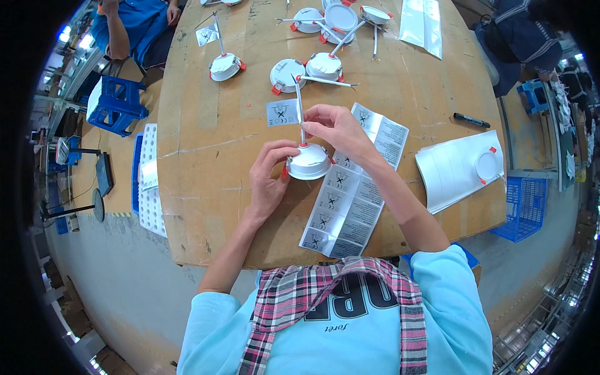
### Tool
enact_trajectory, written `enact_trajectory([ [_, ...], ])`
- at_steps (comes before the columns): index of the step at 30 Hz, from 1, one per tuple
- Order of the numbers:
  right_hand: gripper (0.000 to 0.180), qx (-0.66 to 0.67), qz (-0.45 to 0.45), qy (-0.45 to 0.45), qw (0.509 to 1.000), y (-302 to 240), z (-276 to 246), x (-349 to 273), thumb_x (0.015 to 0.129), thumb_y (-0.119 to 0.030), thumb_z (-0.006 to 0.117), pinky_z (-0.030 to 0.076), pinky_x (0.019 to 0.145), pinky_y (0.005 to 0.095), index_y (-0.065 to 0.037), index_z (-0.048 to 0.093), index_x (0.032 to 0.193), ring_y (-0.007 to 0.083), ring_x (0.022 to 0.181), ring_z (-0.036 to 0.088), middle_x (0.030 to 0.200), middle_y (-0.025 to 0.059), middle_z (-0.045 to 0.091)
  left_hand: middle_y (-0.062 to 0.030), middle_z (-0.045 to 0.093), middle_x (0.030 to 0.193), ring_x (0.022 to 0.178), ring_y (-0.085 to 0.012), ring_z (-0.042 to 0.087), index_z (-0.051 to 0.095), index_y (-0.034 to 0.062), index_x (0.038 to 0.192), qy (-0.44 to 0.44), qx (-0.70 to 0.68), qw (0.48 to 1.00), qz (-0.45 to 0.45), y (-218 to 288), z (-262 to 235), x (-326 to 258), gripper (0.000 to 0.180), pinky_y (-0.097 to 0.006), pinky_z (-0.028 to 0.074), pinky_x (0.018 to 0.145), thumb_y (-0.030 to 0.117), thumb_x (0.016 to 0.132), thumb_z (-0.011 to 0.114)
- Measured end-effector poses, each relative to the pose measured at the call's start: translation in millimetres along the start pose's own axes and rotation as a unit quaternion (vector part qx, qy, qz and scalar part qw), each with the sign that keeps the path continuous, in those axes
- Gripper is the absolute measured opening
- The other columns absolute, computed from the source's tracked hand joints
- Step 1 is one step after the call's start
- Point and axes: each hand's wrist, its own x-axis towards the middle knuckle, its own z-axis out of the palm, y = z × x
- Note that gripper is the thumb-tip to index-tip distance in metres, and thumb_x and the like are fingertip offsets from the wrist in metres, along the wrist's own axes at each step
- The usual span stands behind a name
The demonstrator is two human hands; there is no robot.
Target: Peeling labels from a sheet and applying them to the back of circular LED lighting components.
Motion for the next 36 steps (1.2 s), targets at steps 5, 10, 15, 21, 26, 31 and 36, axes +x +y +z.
enact_trajectory([
  [5, 0.033, 0.076, -0.045, 0.039, 0.995, -5, 1, -4, 0.098, -0.026, 0.055, 0.051, 0.084, 0.0279, 0.004, 0.061, 0.111, 0.0143, 0.088, 0.065, 0.094, 0.0088, 0.067, -0.0106, 0.058, 0.112, 0.104, -0.0209, 0.061, 0.058, 0.0075, 0.105, 0.017, -0.296, 0.946, -0.132, -12, -10, 1, 0.026, -0.029, 0.053, 0.09, -0.007, 0.083, 0.062],
  [10, 0.036, 0.108, -0.049, 0.102, 0.988, -6, 0, -10, 0.099, -0.029, 0.053, 0.051, 0.084, 0.0275, 0.003, 0.061, 0.112, 0.013, 0.086, 0.063, 0.094, 0.0079, 0.065, -0.0105, 0.053, 0.117, 0.108, -0.021, 0.057, 0.051, 0.0074, 0.11, 0.065, -0.708, 0.647, -0.276, -11, -19, -6, 0.04, -0.028, 0.055, 0.092, -0.017, 0.08, 0.057],
  [15, 0.036, 0.107, -0.03, 0.1, 0.989, -3, 5, -13, 0.099, -0.03, 0.053, 0.05, 0.085, 0.0273, 0.002, 0.058, 0.116, 0.0115, 0.088, 0.061, 0.101, 0.0072, 0.064, -0.0058, 0.045, 0.106, 0.102, -0.0183, 0.052, 0.048, 0.0079, 0.106, 0.022, -0.87, 0.416, -0.263, -2, -8, -10, 0.044, -0.03, 0.056, 0.093, -0.024, 0.077, 0.052],
  [21, 0.038, 0.129, -0.025, 0.081, 0.988, -2, 11, -11, 0.098, -0.031, 0.055, 0.05, 0.085, 0.0269, 0.001, 0.056, 0.119, 0.011, 0.089, 0.061, 0.103, 0.0063, 0.063, -0.0051, 0.044, 0.104, 0.101, -0.018, 0.051, 0.047, 0.008, 0.105, 0.014, -0.869, 0.422, -0.259, -1, -2, -12, 0.043, -0.03, 0.056, 0.092, -0.024, 0.077, 0.052],
  [26, 0.038, 0.114, -0.017, 0.084, 0.99, -2, 14, -16, 0.098, -0.03, 0.055, 0.049, 0.084, 0.0264, 0.001, 0.056, 0.12, 0.0109, 0.089, 0.061, 0.103, 0.0059, 0.063, -0.008, 0.051, 0.108, 0.101, -0.0199, 0.055, 0.049, 0.0069, 0.102, 0.021, -0.76, 0.594, -0.264, -7, -13, -11, 0.037, -0.03, 0.055, 0.092, -0.021, 0.079, 0.054],
  [31, 0.037, 0.096, -0.017, 0.075, 0.992, 0, 20, -21, 0.098, -0.029, 0.055, 0.049, 0.084, 0.0262, 0.001, 0.057, 0.119, 0.0111, 0.089, 0.06, 0.102, 0.0058, 0.063, -0.0125, 0.06, 0.107, 0.097, -0.0205, 0.061, 0.052, 0.0065, 0.101, 0.041, -0.513, 0.838, -0.18, -9, -24, 0, 0.026, -0.029, 0.053, 0.086, -0.012, 0.083, 0.058],
  [36, 0.033, 0.033, -0.015, 0.032, 0.999, 7, 37, -24, 0.097, -0.026, 0.056, 0.048, 0.078, 0.0258, 0.003, 0.059, 0.113, 0.0107, 0.088, 0.06, 0.097, 0.007, 0.064, -0.0111, 0.064, 0.106, 0.095, -0.0209, 0.064, 0.055, 0.0047, 0.098, 0.114, -0.072, 0.988, -0.078, -5, -25, 4, 0.028, -0.03, 0.051, 0.082, -0.004, 0.076, 0.07],
])
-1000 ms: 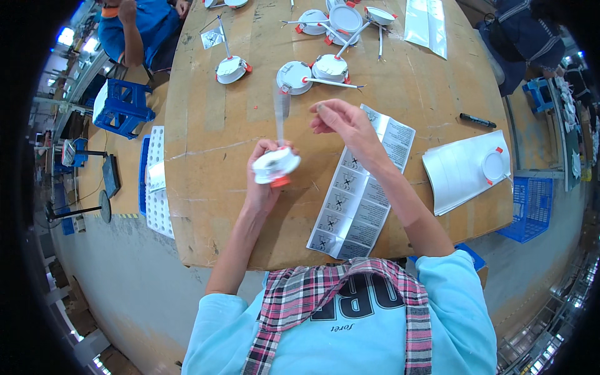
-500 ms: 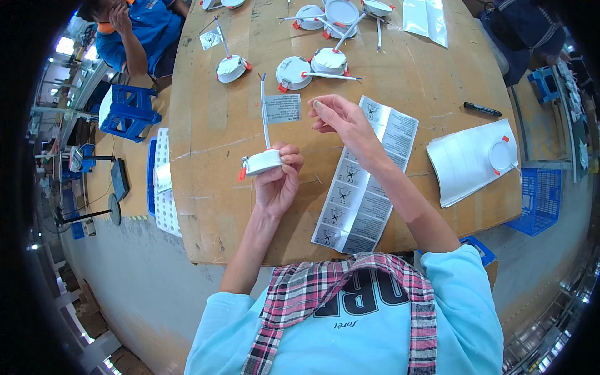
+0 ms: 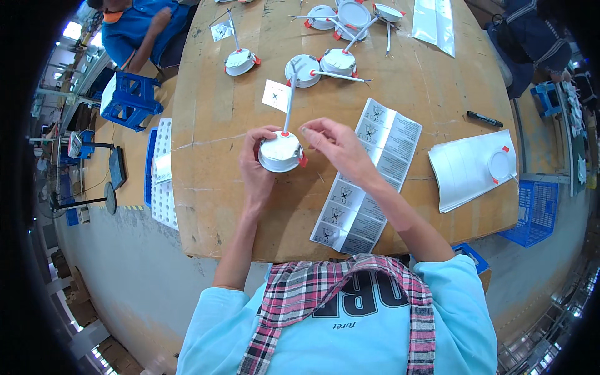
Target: Peeling labels from a sheet and applying them to the back of circular LED lighting components.
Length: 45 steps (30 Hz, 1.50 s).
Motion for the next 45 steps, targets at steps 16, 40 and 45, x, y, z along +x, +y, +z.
enact_trajectory([
  [16, 0.024, -0.107, -0.014, 0.08, 0.991, 11, 18, 1, 0.09, -0.018, 0.062, 0.052, 0.066, 0.0286, 0.004, 0.066, 0.099, 0.015, 0.074, 0.065, 0.083, 0.0113, 0.068, -0.0137, 0.062, 0.112, 0.106, -0.0236, 0.061, 0.058, 0.0019, 0.109, -0.012, 0.072, 0.997, 0.033, 4, 6, -10, 0.03, -0.033, 0.049, 0.091, -0.01, 0.082, 0.054],
  [40, 0.024, -0.185, -0.097, 0.095, 0.973, -13, -3, 7, 0.09, -0.009, 0.062, 0.053, 0.071, 0.0291, 0.001, 0.059, 0.112, 0.0165, 0.08, 0.063, 0.089, 0.0107, 0.065, -0.0217, 0.053, 0.123, 0.114, -0.031, 0.049, 0.046, 0.0048, 0.133, 0.136, 0.315, 0.938, 0.044, -78, -92, 205, 0.049, -0.04, 0.038, 0.099, 0.031, 0.093, 0.055],
  [45, 0.021, -0.209, -0.12, 0.115, 0.964, -19, -20, 4, 0.09, -0.008, 0.061, 0.053, 0.072, 0.0297, 0.001, 0.061, 0.11, 0.0166, 0.08, 0.063, 0.089, 0.0107, 0.065, -0.0206, 0.05, 0.122, 0.12, -0.0341, 0.04, 0.046, 0.0029, 0.132, 0.213, 0.514, 0.831, 0.023, -63, -68, 223, 0.053, -0.043, 0.032, 0.102, 0.033, 0.091, 0.059],
])
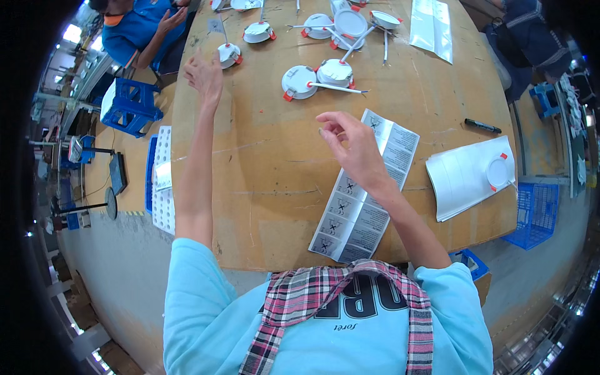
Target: Peeling labels from a sheet and applying them to the back of circular LED lighting components.
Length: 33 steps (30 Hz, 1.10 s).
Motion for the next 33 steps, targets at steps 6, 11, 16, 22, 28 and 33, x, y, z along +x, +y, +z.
enact_trajectory([
  [6, 0.016, -0.021, -0.016, 0.054, 0.998, 4, -26, 17, 0.09, -0.004, 0.059, 0.052, 0.072, 0.0294, 0.0, 0.064, 0.104, 0.0172, 0.08, 0.064, 0.091, 0.0098, 0.065, -0.0176, 0.048, 0.132, 0.128, -0.033, 0.039, 0.048, 0.0041, 0.132, -0.131, -0.287, 0.911, 0.265, 64, -14, -78, 0.061, -0.044, 0.029, 0.109, 0.029, 0.081, 0.072],
  [11, 0.014, -0.024, -0.03, 0.002, 0.999, 4, -18, 17, 0.09, -0.004, 0.059, 0.053, 0.073, 0.0289, 0.001, 0.065, 0.102, 0.0176, 0.08, 0.064, 0.093, 0.011, 0.066, -0.019, 0.048, 0.134, 0.131, -0.0349, 0.039, 0.047, 0.0032, 0.132, -0.231, -0.235, 0.885, 0.328, 82, -8, -92, 0.068, -0.044, 0.03, 0.109, 0.028, 0.075, 0.075],
  [16, 0.016, 0.007, -0.004, -0.034, 0.999, 13, -8, 11, 0.091, -0.007, 0.058, 0.052, 0.072, 0.0282, 0.002, 0.065, 0.102, 0.0166, 0.079, 0.064, 0.092, 0.01, 0.065, -0.0202, 0.05, 0.122, 0.115, -0.036, 0.047, 0.049, 0.0043, 0.13, -0.258, -0.185, 0.917, 0.243, 77, -28, -120, 0.069, -0.043, 0.039, 0.098, 0.029, 0.071, 0.078],
  [22, 0.025, 0.13, 0.11, -0.069, 0.983, 27, 6, 34, 0.095, -0.019, 0.058, 0.048, 0.063, 0.0239, 0.002, 0.064, 0.105, 0.0083, 0.07, 0.059, 0.087, 0.0045, 0.063, -0.0158, 0.045, 0.103, 0.099, -0.0319, 0.045, 0.053, 0.0083, 0.12, -0.212, -0.118, 0.956, 0.162, 79, -70, -179, 0.065, -0.043, 0.04, 0.085, 0.034, 0.067, 0.082],
  [28, 0.028, 0.282, 0.17, -0.07, 0.942, 26, 17, 49, 0.097, -0.025, 0.055, 0.042, 0.058, 0.0204, 0.001, 0.064, 0.103, 0.0046, 0.064, 0.051, 0.085, 0.0026, 0.062, -0.0172, 0.042, 0.121, 0.112, -0.0339, 0.042, 0.049, 0.0013, 0.118, -0.201, -0.142, 0.956, 0.161, 75, -98, -207, 0.07, -0.044, 0.035, 0.096, 0.035, 0.066, 0.082],
  [33, 0.029, 0.449, 0.13, -0.106, 0.878, 29, 6, 58, 0.098, -0.028, 0.056, 0.041, 0.058, 0.0188, -0.001, 0.067, 0.096, 0.0052, 0.065, 0.05, 0.084, 0.0021, 0.062, -0.015, 0.046, 0.119, 0.112, -0.0327, 0.043, 0.049, 0.0006, 0.116, -0.242, -0.154, 0.949, 0.132, 68, -106, -218, 0.069, -0.044, 0.034, 0.096, 0.032, 0.066, 0.083],
])
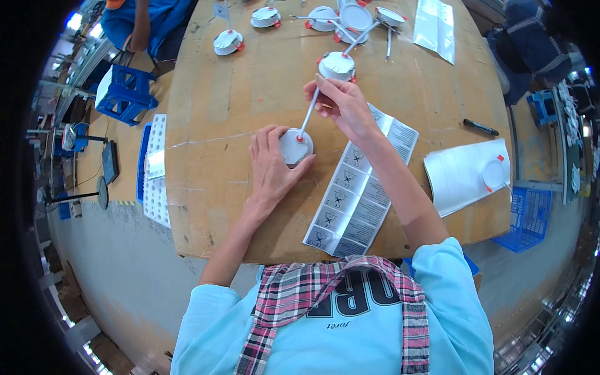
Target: Peeling labels from a sheet and applying them to the back of circular LED lighting components.
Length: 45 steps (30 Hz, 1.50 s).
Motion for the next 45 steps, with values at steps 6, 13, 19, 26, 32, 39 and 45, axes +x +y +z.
enact_trajectory([
  [6, 0.028, 0.045, -0.025, -0.03, 0.998, 3, -6, 3, 0.096, -0.026, 0.059, 0.045, 0.061, 0.0197, 0.0, 0.068, 0.104, 0.0058, 0.068, 0.054, 0.088, 0.0033, 0.065, -0.0148, 0.047, 0.116, 0.111, -0.0328, 0.043, 0.049, 0.0006, 0.115, 0.003, -0.015, 1.0, -0.007, 0, 1, -7, 0.068, -0.044, 0.035, 0.096, 0.03, 0.065, 0.084],
  [13, 0.034, -0.317, -0.169, 0.116, 0.926, -24, -26, -12, 0.095, -0.026, 0.061, 0.052, 0.073, 0.0265, 0.003, 0.064, 0.112, 0.0128, 0.08, 0.065, 0.095, 0.0068, 0.068, -0.015, 0.045, 0.119, 0.113, -0.0317, 0.042, 0.046, -0.0011, 0.123, 0.09, 0.024, 0.996, 0.0, 7, -10, -7, 0.076, -0.042, 0.033, 0.097, 0.028, 0.064, 0.085],
  [19, 0.034, -0.623, -0.082, 0.219, 0.747, -49, -65, -67, 0.087, -0.021, 0.065, 0.051, 0.077, 0.0355, 0.002, 0.064, 0.112, 0.0249, 0.084, 0.065, 0.093, 0.0147, 0.067, -0.0177, 0.047, 0.119, 0.114, -0.0334, 0.046, 0.041, -0.0017, 0.129, -0.005, -0.157, 0.982, 0.104, 42, -8, -15, 0.064, -0.043, 0.037, 0.098, 0.012, 0.077, 0.075],
  [26, 0.031, -0.697, -0.025, 0.137, 0.703, -42, -68, -67, 0.08, -0.012, 0.068, 0.048, 0.081, 0.0376, -0.003, 0.065, 0.11, 0.0264, 0.09, 0.06, 0.093, 0.0121, 0.062, -0.0193, 0.051, 0.119, 0.102, -0.0251, 0.058, 0.042, -0.0063, 0.129, -0.078, -0.247, 0.966, 0.023, 61, 51, 36, 0.055, -0.035, 0.05, 0.083, 0.015, 0.086, 0.069],
  [32, 0.023, -0.604, 0.005, 0.098, 0.791, -52, -68, -63, 0.081, -0.01, 0.067, 0.049, 0.08, 0.0345, -0.002, 0.065, 0.103, 0.0227, 0.091, 0.06, 0.097, 0.0105, 0.058, -0.0101, 0.062, 0.1, 0.082, -0.0125, 0.061, 0.046, -0.0085, 0.128, -0.158, -0.376, 0.907, -0.103, 51, 62, 77, 0.053, -0.025, 0.051, 0.067, 0.017, 0.087, 0.068],
  [39, 0.021, -0.505, -0.011, 0.059, 0.861, -58, -57, -50, 0.085, -0.012, 0.065, 0.05, 0.074, 0.0286, 0.001, 0.064, 0.101, 0.0153, 0.079, 0.062, 0.092, 0.0083, 0.062, -0.0022, 0.066, 0.093, 0.078, -0.0052, 0.058, 0.06, -0.0029, 0.118, -0.196, -0.537, 0.801, -0.176, 43, 42, 83, 0.037, -0.02, 0.045, 0.066, 0.015, 0.087, 0.069],
  [45, 0.019, -0.4, -0.028, 0.0, 0.916, -59, -42, -37, 0.088, -0.014, 0.063, 0.049, 0.076, 0.0267, 0.002, 0.063, 0.099, 0.0115, 0.081, 0.061, 0.086, 0.0049, 0.065, -0.0021, 0.068, 0.085, 0.077, -0.0062, 0.061, 0.07, 0.0003, 0.1, -0.201, -0.532, 0.804, -0.17, 41, 25, 86, 0.022, -0.022, 0.048, 0.068, 0.019, 0.087, 0.067],
])
